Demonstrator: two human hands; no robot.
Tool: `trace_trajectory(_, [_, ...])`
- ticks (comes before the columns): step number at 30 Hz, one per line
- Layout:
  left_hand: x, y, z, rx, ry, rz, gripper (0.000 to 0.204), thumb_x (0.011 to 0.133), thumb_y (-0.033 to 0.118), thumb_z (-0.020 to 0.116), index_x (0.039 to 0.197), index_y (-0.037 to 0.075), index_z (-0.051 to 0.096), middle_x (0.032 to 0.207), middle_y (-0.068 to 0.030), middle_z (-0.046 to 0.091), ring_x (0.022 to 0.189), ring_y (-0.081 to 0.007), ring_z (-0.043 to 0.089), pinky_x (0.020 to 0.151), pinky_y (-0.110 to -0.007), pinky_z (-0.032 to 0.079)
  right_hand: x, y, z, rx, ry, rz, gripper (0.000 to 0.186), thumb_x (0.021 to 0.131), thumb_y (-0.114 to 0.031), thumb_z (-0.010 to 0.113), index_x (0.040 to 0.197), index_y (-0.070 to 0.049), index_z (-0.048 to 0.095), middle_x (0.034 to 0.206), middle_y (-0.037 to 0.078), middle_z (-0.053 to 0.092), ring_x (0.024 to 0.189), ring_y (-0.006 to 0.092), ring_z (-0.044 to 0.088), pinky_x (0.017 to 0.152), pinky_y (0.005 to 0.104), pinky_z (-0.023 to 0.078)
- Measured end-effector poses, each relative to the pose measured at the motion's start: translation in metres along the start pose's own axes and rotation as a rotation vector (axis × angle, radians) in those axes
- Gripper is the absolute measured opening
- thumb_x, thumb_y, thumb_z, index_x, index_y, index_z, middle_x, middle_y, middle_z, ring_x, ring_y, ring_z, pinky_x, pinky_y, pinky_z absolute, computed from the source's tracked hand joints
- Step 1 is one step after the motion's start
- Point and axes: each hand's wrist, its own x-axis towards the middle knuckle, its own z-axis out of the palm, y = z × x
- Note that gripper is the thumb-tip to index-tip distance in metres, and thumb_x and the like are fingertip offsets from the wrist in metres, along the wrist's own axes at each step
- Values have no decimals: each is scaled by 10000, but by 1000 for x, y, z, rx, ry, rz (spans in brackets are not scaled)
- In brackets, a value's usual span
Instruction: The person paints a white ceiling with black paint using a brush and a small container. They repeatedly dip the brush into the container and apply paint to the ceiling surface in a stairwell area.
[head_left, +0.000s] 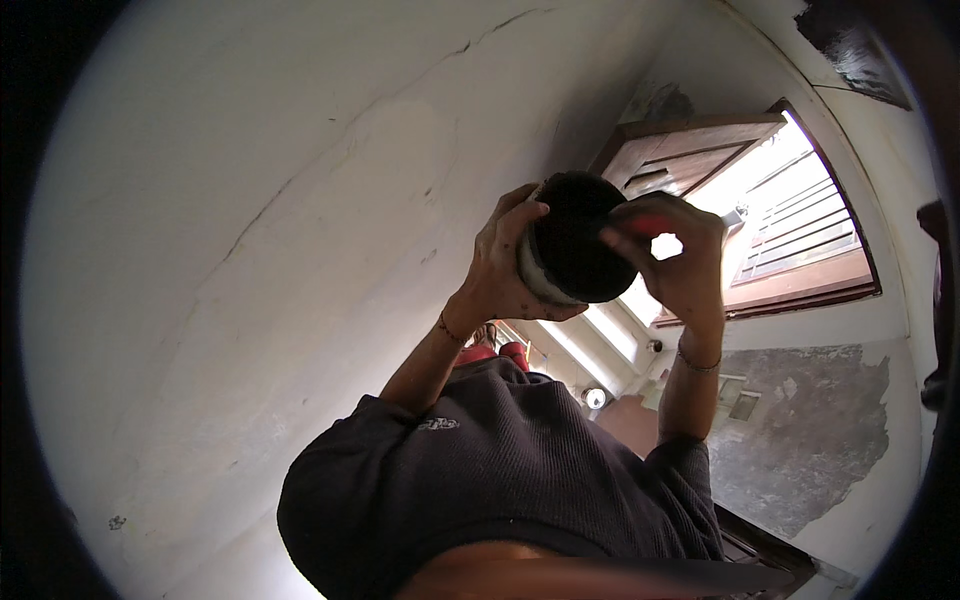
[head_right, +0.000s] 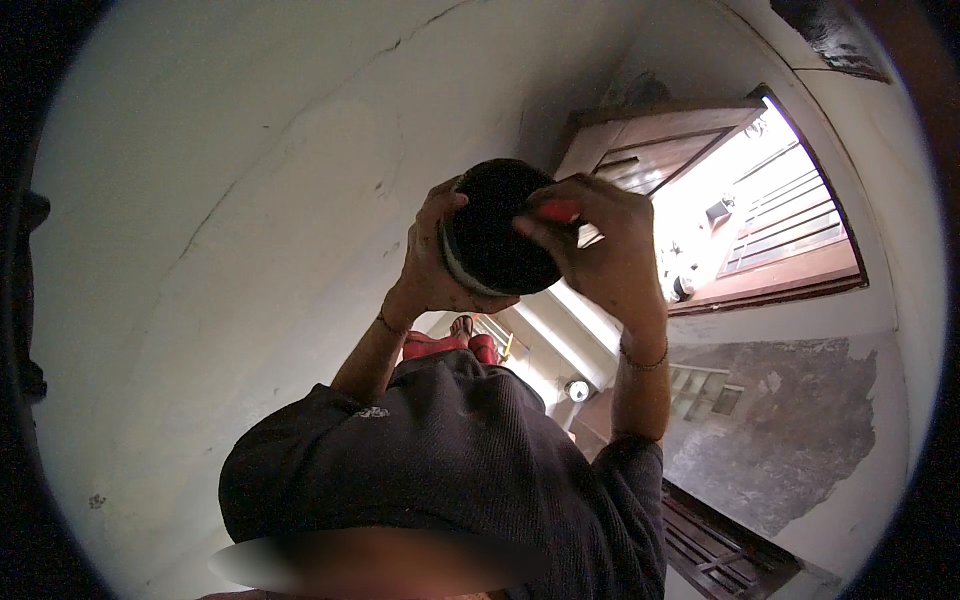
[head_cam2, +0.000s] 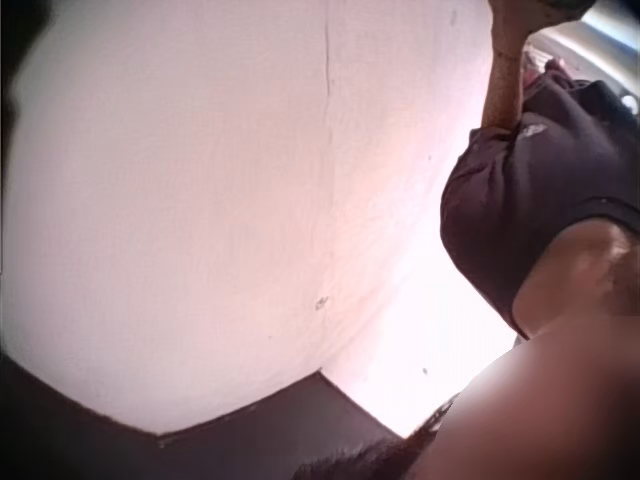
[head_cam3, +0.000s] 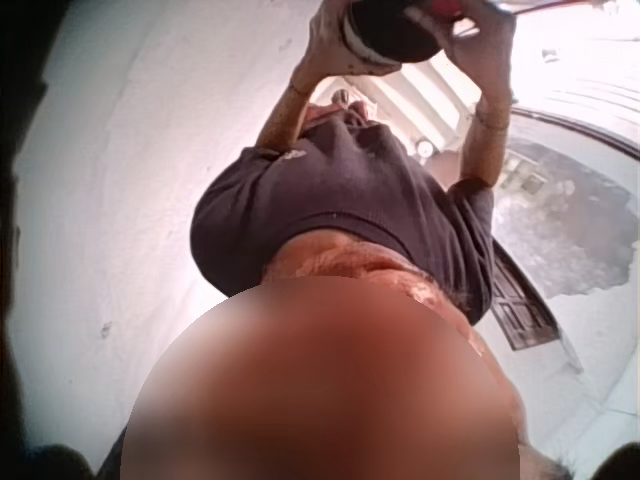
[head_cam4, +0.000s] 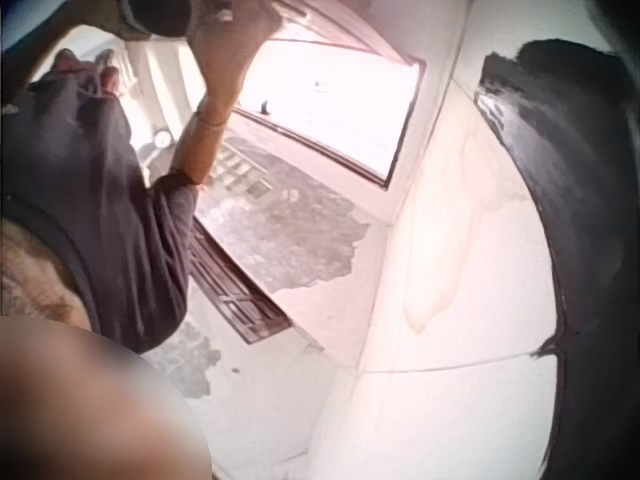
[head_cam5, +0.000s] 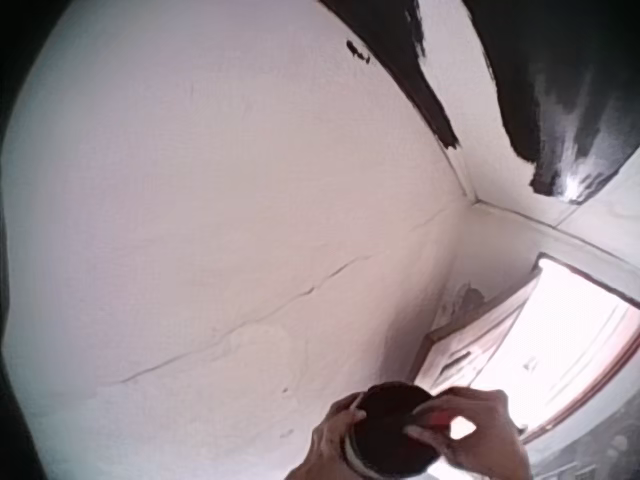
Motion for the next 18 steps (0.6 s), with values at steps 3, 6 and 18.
trace_trajectory(3, [1, 3, 4, -28, 6, -28, 1119, 456, 422, 977, 1371, 137, 401, 1318, -288, 515, 1194, -465, 571, 954, -508, 531, 3, 7, -12, -94, 151, -137, 214, 783, -191, 841, 888, -36, 737, 842, 109, 742, 743, 220, 743, 639, 303, 584])
trace_trajectory(6, [3, 6, 6, -42, -17, -39, 1131, 447, 432, 974, 1374, 127, 401, 1316, -282, 517, 1176, -460, 582, 950, -509, 529, 3, 8, -15, -166, 162, -102, 189, 796, -180, 831, 891, -45, 738, 854, 98, 742, 744, 214, 743, 642, 295, 584])
trace_trajectory(18, [15, 18, 8, -5, -82, -89, 1148, 447, 431, 967, 1388, 136, 378, 1280, -252, 529, 1148, -442, 585, 957, -517, 511, -4, 3, -18, -311, 304, -212, 201, 800, -213, 828, 917, -87, 726, 893, 54, 739, 713, 187, 735, 566, 282, 555])
